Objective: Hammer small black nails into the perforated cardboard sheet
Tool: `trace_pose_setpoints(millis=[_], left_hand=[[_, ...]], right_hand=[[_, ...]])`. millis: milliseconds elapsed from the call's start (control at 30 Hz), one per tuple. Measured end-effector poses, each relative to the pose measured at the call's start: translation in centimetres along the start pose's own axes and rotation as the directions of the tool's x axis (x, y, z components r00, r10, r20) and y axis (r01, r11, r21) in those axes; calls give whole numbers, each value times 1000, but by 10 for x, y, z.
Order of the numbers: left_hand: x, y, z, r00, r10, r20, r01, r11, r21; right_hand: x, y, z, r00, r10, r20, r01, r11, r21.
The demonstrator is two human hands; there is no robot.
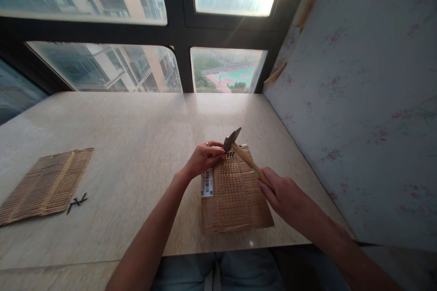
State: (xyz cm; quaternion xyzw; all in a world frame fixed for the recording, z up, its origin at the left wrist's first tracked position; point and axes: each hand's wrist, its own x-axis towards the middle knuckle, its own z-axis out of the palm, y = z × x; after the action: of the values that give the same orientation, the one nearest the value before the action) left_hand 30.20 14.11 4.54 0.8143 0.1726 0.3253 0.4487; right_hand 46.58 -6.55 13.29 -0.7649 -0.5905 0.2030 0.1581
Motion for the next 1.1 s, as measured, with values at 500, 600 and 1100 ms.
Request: trace_pose_setpoints(millis=[500, 600, 1100], left_hand=[[0, -2, -1, 999, -20, 26, 21, 999, -37], [-1, -2, -1, 999, -46, 27, 47, 998, -34], [-4, -6, 0, 993, -113, -18, 110, 990, -93]], right_hand=[[0, 0, -5, 997, 25, 67, -22, 999, -47], [1, -1, -7, 997, 24, 74, -19, 998, -57], [1, -4, -13, 1000, -4, 21, 4, 1000, -8]])
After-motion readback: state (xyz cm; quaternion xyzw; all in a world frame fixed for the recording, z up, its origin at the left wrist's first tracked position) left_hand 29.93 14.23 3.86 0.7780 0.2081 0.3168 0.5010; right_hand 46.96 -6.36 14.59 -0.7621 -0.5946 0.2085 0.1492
